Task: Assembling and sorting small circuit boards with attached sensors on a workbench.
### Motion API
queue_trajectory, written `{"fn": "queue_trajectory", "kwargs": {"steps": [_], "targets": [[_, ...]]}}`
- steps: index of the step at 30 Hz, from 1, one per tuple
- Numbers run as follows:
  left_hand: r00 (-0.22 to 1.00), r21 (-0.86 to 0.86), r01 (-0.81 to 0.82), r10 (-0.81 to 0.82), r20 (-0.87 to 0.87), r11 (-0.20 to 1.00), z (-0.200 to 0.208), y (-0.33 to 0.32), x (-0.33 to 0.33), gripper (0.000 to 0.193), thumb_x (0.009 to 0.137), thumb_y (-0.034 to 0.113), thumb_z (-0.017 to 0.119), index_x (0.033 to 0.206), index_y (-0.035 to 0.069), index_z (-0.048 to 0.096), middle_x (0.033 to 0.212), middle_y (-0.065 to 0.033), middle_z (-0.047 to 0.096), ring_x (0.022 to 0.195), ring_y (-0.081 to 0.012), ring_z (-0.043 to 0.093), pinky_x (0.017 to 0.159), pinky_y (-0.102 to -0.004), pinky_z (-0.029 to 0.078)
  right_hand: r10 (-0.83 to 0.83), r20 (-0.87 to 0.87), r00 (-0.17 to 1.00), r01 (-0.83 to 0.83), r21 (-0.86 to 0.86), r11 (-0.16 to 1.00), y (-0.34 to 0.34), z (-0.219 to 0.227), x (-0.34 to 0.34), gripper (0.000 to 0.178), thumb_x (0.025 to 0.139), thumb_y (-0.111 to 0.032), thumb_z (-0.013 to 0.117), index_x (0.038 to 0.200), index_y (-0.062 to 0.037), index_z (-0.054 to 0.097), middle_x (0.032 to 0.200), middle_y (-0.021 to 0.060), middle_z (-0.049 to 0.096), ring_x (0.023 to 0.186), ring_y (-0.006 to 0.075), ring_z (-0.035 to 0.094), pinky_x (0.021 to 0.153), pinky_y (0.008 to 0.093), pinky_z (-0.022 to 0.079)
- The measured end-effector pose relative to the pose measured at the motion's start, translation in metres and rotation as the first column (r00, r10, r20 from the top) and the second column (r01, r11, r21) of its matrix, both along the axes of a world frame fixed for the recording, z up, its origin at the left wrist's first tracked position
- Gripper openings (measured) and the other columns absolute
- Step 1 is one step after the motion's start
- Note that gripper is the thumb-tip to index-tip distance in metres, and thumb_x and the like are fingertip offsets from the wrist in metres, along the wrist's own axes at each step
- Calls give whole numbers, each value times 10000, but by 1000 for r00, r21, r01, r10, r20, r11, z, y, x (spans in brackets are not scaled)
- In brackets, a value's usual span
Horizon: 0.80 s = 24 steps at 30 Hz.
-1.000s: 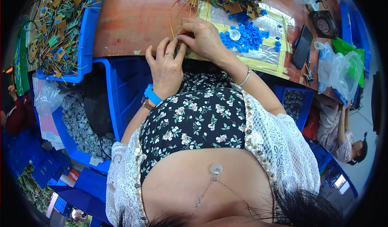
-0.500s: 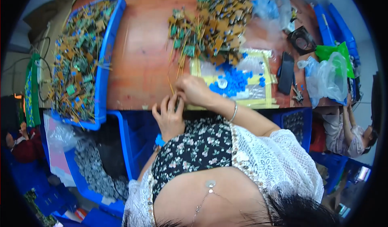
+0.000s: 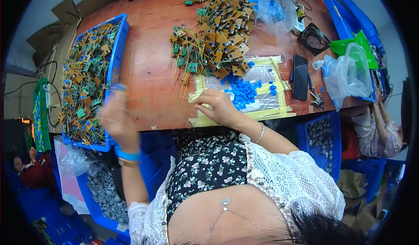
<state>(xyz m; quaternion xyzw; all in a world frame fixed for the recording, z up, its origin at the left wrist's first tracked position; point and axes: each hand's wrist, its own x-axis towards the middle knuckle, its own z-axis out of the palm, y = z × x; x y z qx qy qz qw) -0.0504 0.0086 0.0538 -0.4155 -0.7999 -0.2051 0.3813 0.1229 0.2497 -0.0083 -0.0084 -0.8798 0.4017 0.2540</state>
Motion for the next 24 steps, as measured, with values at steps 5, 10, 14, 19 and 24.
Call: {"fn": "queue_trajectory", "kwargs": {"steps": [5,10,14,19,24], "targets": [[883,32,-443,442,-155,896,38,1,-105,488,923,129,676,1388,25,572,1318,-227,610,1281,-395,509,1086,-503,389,-94,87,992,73,224,972,13,3,27,130,814,-67,720,943,-55,721,960,85,680,932,287,649,826,404,510],[914,-114,357,-321,248,927,-22,132,-104,468,909,189,678,1334,20,582,1372,-244,562,1305,-412,493,1095,-472,411,-115,105,988,65,394,917,15,-9,39,380,722,5,682,1095,-70,687,1165,126,647,1119,318,592,1009,476,437],[775,-94,450,-336,535,888,-74,224,-131,534,955,316,656,1412,62,547,1472,-253,483,1370,-409,447,1142,-457,363,-105,69,992,62,464,884,14,6,46,442,712,38,656,1142,-63,669,1197,131,651,1138,313,599,1011,480,439],[914,-559,406,-312,259,723,-90,271,-155,541,950,436,637,1392,128,581,1471,-249,485,1354,-423,457,1130,-501,371,-322,-20,946,311,322,894,25,0,77,302,811,16,664,1102,-59,697,1169,139,670,1081,339,625,937,448,476],[895,-486,395,-208,395,780,-98,247,-149,488,952,483,608,1250,102,668,1321,-202,613,1179,-409,587,1018,-465,470,-575,-41,817,563,272,781,52,-20,96,290,837,1,675,1122,-47,700,1165,153,667,1070,363,621,921,453,490]]}}
